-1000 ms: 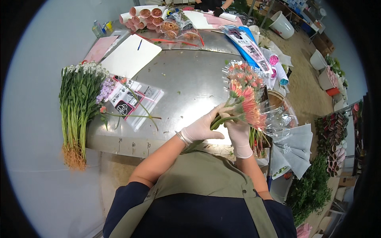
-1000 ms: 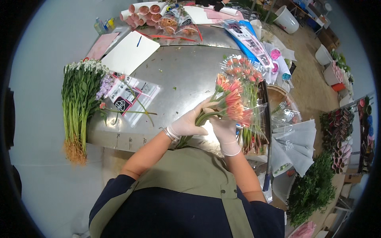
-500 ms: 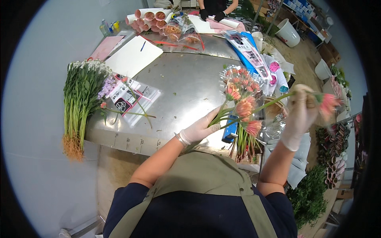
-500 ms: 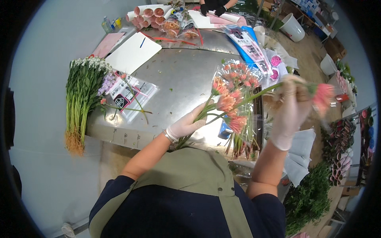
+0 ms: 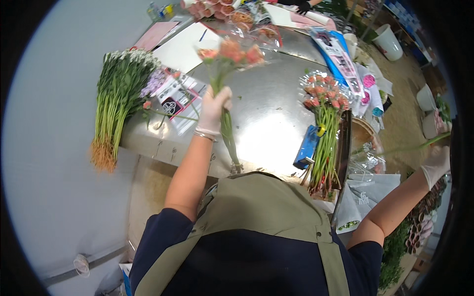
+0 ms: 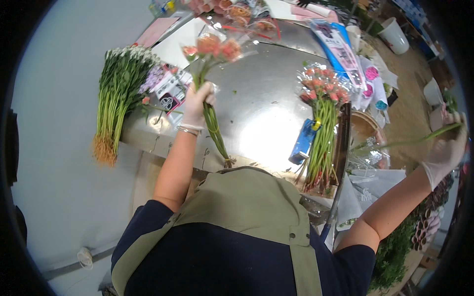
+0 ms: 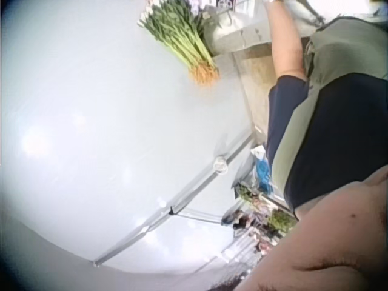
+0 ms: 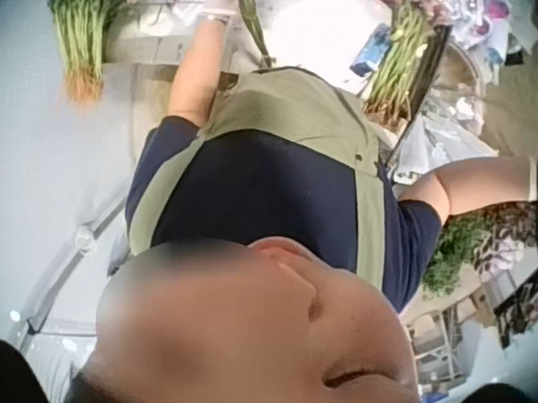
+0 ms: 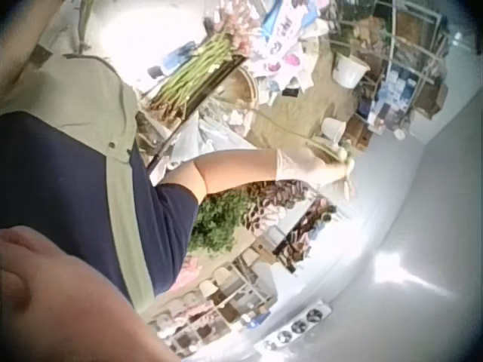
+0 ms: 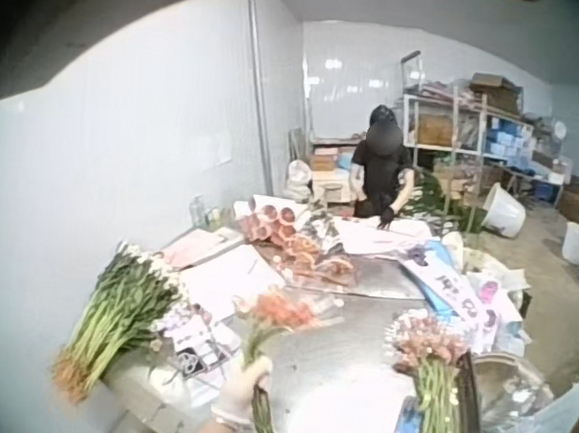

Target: The person arranges orange flowers into a bouquet, adjusting stems and wrapping the bunch in clear plastic. The person handles multiple flower stems, aligns them, and secures the arrangement with plastic wrap.

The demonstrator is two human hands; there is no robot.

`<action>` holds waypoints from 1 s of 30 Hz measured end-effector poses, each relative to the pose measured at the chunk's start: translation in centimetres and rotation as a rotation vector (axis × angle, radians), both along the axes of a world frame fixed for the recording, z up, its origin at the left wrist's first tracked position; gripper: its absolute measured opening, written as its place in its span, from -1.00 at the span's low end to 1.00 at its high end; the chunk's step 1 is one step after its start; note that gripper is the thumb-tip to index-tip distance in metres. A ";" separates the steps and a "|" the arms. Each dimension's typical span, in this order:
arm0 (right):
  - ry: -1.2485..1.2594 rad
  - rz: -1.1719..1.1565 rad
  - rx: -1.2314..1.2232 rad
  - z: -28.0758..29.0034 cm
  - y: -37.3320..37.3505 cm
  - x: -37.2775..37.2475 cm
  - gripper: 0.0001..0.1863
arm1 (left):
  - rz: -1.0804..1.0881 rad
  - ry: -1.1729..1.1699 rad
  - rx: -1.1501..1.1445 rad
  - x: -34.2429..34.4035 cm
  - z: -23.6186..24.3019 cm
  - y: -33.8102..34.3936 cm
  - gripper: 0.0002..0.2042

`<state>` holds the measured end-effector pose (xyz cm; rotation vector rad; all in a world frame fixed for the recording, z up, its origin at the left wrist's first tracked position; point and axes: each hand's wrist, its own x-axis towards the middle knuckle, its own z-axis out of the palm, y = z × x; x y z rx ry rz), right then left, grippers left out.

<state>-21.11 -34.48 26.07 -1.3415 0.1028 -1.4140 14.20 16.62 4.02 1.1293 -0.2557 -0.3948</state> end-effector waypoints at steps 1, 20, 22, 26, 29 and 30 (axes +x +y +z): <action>0.115 -0.065 0.034 -1.9 1.7 2.4 -0.73 | 0.049 -0.004 -0.059 1.1 0.5 1.2 -0.91; 1.306 0.188 -0.388 -30.6 24.4 17.6 -0.69 | -0.053 0.144 -0.846 9.3 -1.7 14.9 -0.46; 1.209 0.294 -0.389 -27.2 29.5 19.8 -0.74 | -0.047 0.151 -0.796 8.7 -1.0 12.6 -0.45; 1.106 0.645 -0.305 -22.9 37.2 23.4 -0.62 | -0.081 0.147 -0.733 8.3 -1.3 8.5 -0.48; 1.131 0.904 -0.369 -23.9 41.3 24.3 -0.36 | -0.048 0.202 -0.586 8.6 -2.6 7.4 -0.55; 1.212 0.901 -0.420 -25.0 41.9 24.3 -0.34 | -0.007 0.210 -0.432 8.3 -3.1 6.8 -0.55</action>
